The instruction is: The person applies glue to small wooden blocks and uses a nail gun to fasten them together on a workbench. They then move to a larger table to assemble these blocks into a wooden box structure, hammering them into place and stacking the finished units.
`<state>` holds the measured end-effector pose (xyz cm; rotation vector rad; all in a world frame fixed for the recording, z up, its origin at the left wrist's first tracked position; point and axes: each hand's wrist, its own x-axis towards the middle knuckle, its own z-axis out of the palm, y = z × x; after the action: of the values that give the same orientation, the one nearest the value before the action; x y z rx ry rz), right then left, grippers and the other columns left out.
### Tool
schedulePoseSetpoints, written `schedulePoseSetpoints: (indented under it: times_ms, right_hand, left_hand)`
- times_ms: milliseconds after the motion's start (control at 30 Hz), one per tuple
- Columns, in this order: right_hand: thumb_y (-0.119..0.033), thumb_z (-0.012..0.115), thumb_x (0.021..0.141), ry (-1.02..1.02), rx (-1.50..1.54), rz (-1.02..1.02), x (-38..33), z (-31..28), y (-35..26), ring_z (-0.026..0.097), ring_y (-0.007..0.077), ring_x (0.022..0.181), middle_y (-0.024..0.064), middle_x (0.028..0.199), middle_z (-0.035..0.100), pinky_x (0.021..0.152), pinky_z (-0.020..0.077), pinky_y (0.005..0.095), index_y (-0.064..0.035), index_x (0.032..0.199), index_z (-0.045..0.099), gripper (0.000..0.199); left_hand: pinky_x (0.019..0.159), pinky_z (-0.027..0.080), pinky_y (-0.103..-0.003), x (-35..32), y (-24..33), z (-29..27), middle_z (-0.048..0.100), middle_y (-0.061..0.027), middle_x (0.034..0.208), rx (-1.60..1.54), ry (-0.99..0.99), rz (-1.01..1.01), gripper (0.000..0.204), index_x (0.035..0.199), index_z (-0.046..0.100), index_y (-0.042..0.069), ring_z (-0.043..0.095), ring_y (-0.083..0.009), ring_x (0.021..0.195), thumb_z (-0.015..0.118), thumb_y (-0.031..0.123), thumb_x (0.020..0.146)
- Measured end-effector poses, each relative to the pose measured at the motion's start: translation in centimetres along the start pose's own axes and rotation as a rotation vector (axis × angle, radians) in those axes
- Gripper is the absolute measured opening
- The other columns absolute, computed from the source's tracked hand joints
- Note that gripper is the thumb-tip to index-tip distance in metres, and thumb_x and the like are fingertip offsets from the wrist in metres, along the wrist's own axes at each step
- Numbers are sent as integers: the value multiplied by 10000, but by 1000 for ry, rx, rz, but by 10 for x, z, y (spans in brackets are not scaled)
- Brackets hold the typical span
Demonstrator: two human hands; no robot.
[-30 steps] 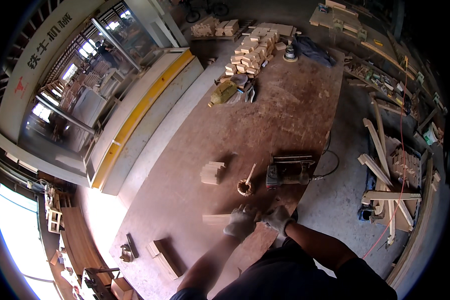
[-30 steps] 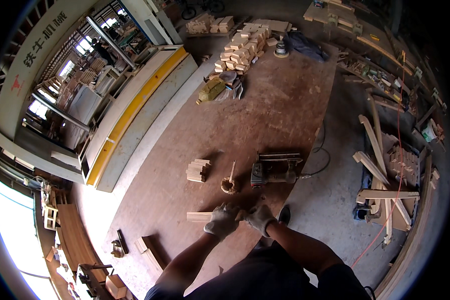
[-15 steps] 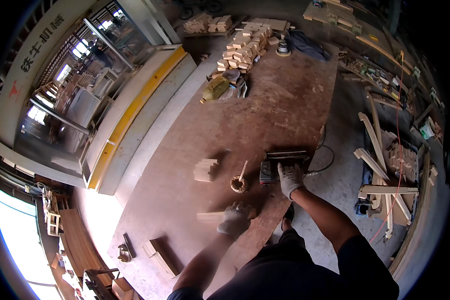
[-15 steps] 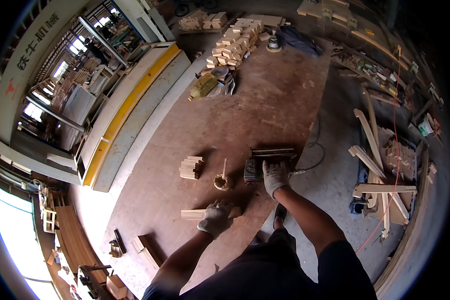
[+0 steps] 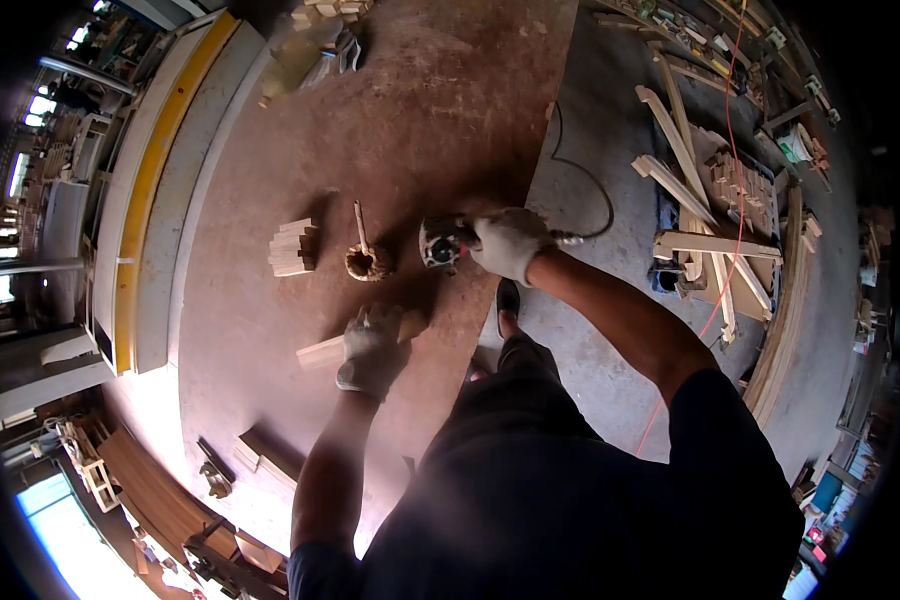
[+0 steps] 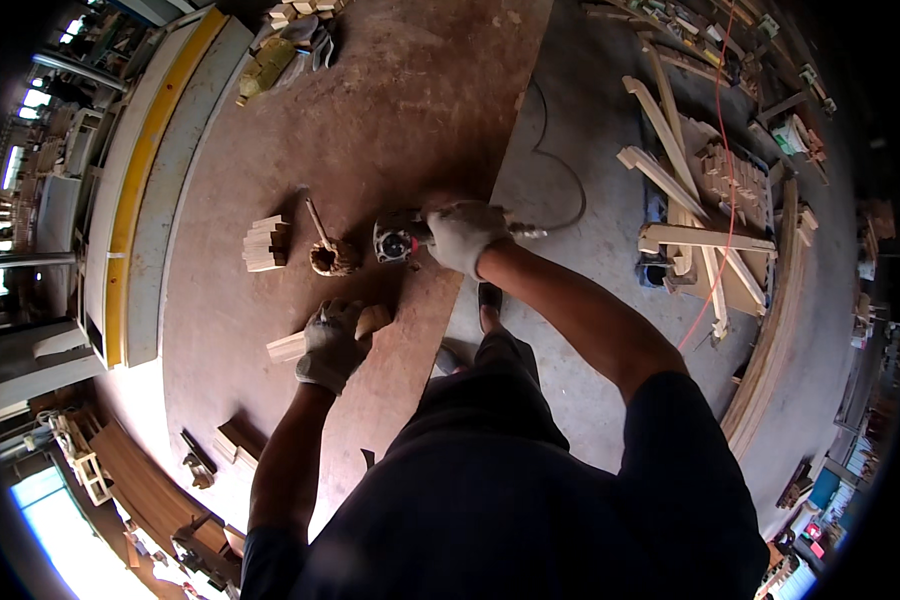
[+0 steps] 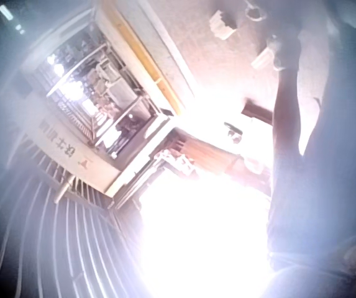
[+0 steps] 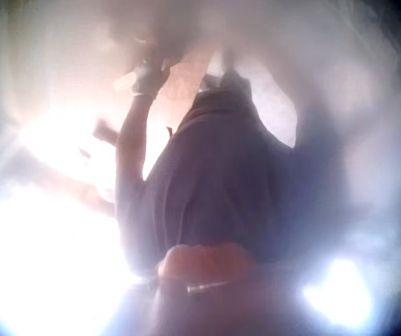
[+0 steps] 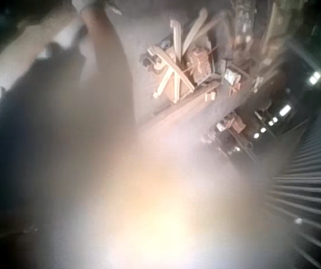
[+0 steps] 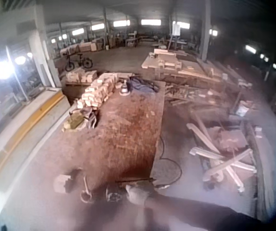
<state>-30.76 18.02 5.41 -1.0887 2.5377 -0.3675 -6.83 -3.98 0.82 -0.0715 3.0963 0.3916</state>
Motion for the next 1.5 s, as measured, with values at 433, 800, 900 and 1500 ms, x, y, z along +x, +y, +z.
schedulePoseSetpoints:
  times_ms: [433, 800, 900, 1500]
  right_hand:
    - [-258, 827, 857, -94, 493, -233, -79, 41, 6, 748, 344, 966, 120, 995, 795, 941, 577, 442, -125, 1047, 762, 241]
    - [-376, 841, 868, -52, 427, -253, -75, 21, -15, 767, 352, 961, 119, 992, 804, 867, 597, 462, -138, 1075, 767, 324]
    - [-376, 840, 868, -77, 424, -240, -76, 20, -15, 767, 350, 968, 116, 1001, 805, 872, 600, 457, -140, 1083, 766, 328]
    - [-366, 823, 872, -138, 390, -216, -72, 12, -24, 770, 338, 983, 112, 1013, 806, 873, 602, 453, -137, 1095, 754, 328]
  left_hand:
    - [945, 580, -523, 0, 6, -16, 706, -170, 1143, -22, -64, -65, 452, 1207, 722, 53, 665, -390, 1099, 839, 213, 801]
    - [906, 573, -521, -2, 5, -8, 709, -155, 1085, -28, 28, -40, 425, 1185, 728, 81, 678, -389, 1054, 791, 187, 779]
    - [907, 575, -515, -1, 5, -9, 712, -155, 1088, -22, 15, -40, 422, 1190, 732, 84, 679, -384, 1060, 789, 190, 785]
    - [926, 567, -506, -1, 6, -12, 706, -153, 1119, -40, -37, -73, 404, 1185, 735, 74, 669, -379, 1086, 777, 217, 809]
